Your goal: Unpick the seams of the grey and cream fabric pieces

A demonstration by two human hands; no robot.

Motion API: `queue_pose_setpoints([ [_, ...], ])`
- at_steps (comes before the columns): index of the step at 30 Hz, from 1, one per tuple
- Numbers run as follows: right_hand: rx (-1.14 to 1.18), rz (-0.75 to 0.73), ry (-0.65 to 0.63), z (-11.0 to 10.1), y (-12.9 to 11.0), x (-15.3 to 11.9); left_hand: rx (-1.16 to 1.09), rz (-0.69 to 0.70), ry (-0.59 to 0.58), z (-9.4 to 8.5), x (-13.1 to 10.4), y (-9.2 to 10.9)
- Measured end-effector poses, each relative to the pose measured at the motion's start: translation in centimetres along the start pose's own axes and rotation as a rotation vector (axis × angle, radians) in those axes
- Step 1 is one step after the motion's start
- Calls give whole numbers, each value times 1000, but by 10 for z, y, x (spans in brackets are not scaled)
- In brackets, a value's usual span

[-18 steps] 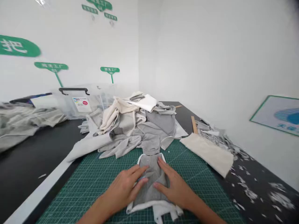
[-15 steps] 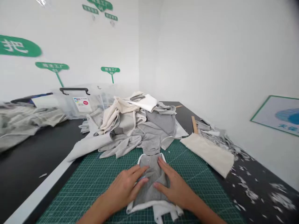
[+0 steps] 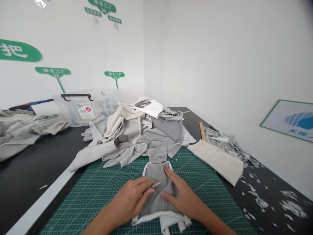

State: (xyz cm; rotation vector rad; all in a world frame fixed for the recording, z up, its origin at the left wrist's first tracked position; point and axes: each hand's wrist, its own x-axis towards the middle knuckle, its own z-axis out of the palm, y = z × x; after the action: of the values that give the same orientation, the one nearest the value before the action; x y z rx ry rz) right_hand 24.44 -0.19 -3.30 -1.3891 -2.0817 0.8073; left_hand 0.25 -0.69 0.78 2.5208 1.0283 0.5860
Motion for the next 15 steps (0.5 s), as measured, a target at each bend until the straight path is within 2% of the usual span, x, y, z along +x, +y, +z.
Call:
queue_pose_setpoints([
  [7, 11, 9, 17, 0, -1, 1, 28, -21, 25, 2, 2, -2],
  [15, 2, 23, 2, -2, -2, 0, 51, 30, 96, 0, 1, -7],
])
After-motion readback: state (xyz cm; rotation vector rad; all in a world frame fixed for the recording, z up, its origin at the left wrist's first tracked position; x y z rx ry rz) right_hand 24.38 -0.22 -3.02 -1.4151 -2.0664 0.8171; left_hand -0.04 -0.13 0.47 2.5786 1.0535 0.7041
